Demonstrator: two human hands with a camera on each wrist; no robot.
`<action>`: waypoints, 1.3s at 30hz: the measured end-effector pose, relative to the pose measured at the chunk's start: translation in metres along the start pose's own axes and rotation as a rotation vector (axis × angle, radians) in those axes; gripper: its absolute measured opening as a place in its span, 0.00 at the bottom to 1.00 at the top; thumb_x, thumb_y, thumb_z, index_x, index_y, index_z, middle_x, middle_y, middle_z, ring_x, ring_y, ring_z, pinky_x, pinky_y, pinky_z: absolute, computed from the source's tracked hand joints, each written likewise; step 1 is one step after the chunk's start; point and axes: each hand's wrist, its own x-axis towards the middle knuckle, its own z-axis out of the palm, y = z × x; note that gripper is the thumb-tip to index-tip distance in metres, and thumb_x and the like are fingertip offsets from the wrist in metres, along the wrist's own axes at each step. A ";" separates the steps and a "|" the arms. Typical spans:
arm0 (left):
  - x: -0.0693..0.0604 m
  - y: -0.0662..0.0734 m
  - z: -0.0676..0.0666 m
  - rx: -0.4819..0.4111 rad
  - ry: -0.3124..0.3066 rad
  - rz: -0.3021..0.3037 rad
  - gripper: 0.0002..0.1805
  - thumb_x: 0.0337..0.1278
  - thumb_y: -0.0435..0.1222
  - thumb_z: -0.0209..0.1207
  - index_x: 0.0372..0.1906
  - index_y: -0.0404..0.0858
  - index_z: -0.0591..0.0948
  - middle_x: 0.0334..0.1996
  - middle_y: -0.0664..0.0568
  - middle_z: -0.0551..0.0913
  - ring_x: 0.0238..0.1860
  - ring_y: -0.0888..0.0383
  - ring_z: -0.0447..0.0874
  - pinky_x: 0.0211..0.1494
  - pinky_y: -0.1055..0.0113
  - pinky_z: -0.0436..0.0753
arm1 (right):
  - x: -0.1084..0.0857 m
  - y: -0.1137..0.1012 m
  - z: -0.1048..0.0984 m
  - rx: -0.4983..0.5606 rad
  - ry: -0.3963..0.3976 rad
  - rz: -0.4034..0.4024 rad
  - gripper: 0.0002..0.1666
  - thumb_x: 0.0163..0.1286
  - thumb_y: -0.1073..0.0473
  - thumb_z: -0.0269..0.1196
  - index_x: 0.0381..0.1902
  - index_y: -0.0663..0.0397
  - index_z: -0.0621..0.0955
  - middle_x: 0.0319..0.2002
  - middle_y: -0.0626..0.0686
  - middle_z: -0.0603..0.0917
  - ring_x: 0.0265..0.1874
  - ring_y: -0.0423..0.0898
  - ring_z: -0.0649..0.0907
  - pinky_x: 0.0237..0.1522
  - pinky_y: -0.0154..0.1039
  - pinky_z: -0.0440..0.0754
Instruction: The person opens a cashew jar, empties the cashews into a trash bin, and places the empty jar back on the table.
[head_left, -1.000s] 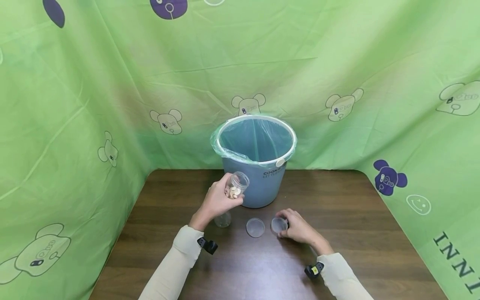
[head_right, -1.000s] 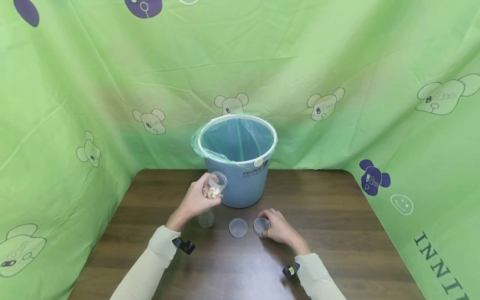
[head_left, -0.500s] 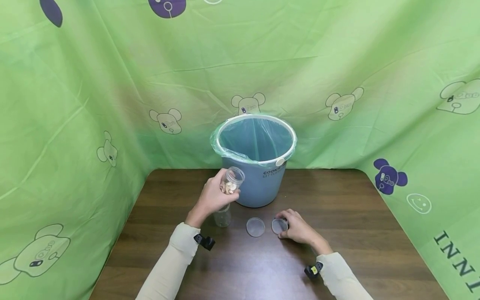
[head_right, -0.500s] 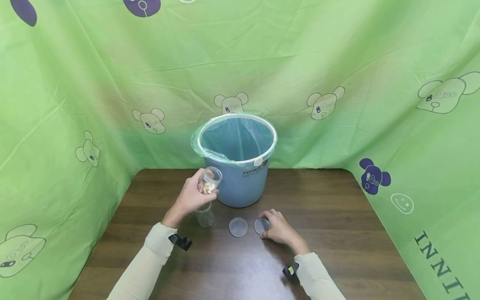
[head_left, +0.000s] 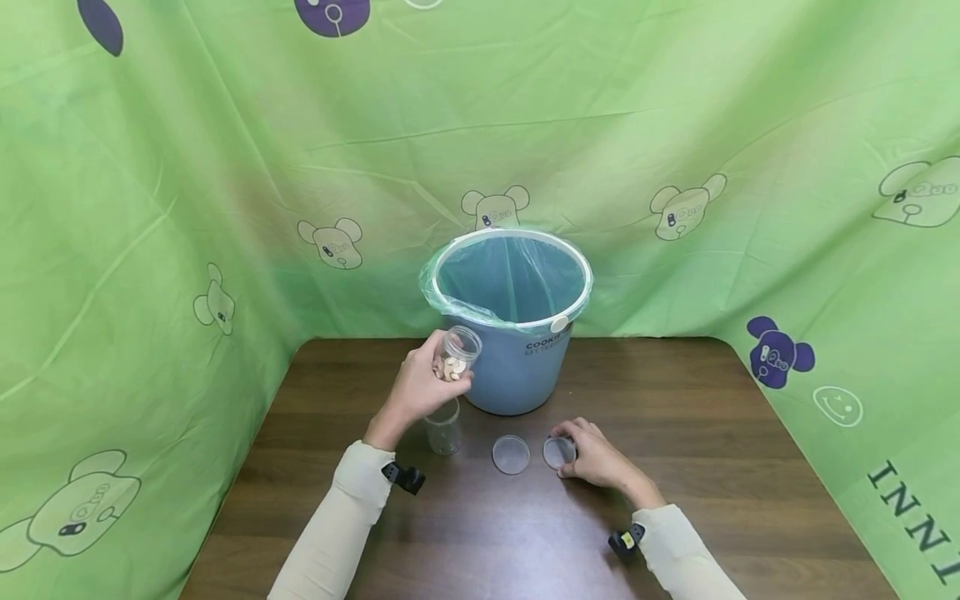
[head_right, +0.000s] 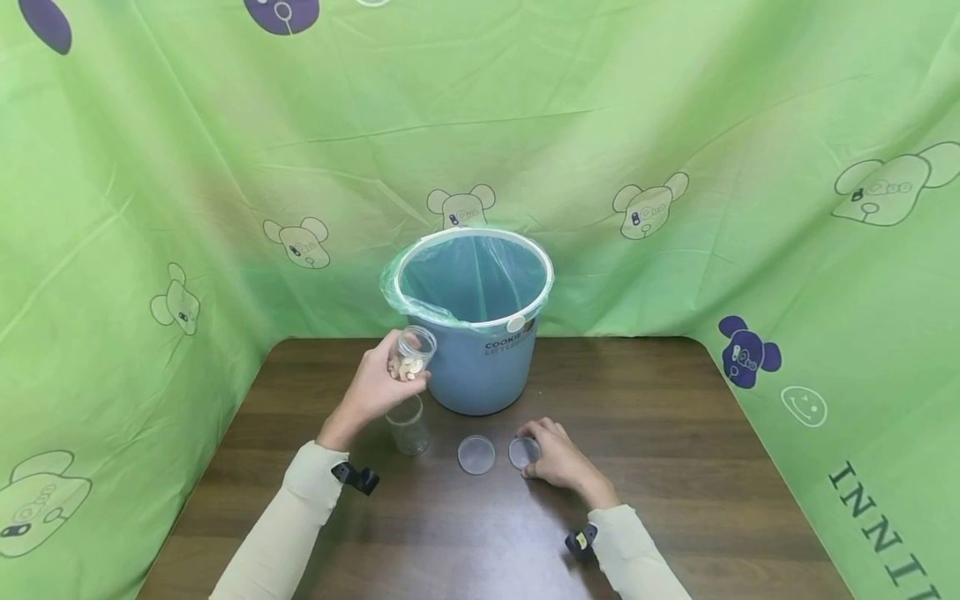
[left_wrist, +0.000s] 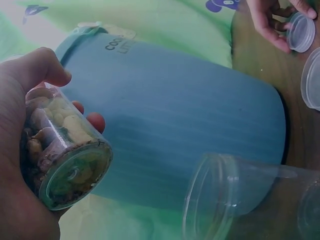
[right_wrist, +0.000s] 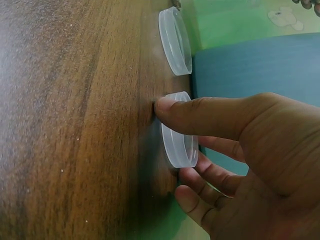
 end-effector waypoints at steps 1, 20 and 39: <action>0.001 0.000 -0.001 0.000 0.007 0.003 0.28 0.47 0.33 0.75 0.56 0.40 0.80 0.43 0.47 0.89 0.39 0.54 0.86 0.43 0.63 0.84 | 0.000 0.000 0.000 0.001 0.000 0.001 0.34 0.44 0.66 0.82 0.53 0.59 0.84 0.50 0.57 0.82 0.51 0.56 0.78 0.53 0.50 0.77; 0.009 0.003 -0.016 -0.009 0.028 0.007 0.28 0.49 0.33 0.75 0.57 0.41 0.79 0.45 0.47 0.90 0.39 0.53 0.87 0.43 0.63 0.85 | -0.001 -0.002 -0.009 0.034 0.047 -0.023 0.32 0.52 0.58 0.81 0.54 0.62 0.84 0.47 0.59 0.82 0.45 0.52 0.77 0.49 0.47 0.77; 0.017 0.006 -0.024 -0.006 0.031 0.011 0.27 0.50 0.32 0.75 0.56 0.40 0.79 0.44 0.46 0.89 0.40 0.52 0.86 0.44 0.61 0.84 | 0.013 -0.020 -0.055 0.067 0.304 0.008 0.06 0.75 0.66 0.65 0.44 0.57 0.89 0.39 0.54 0.93 0.33 0.43 0.86 0.38 0.38 0.83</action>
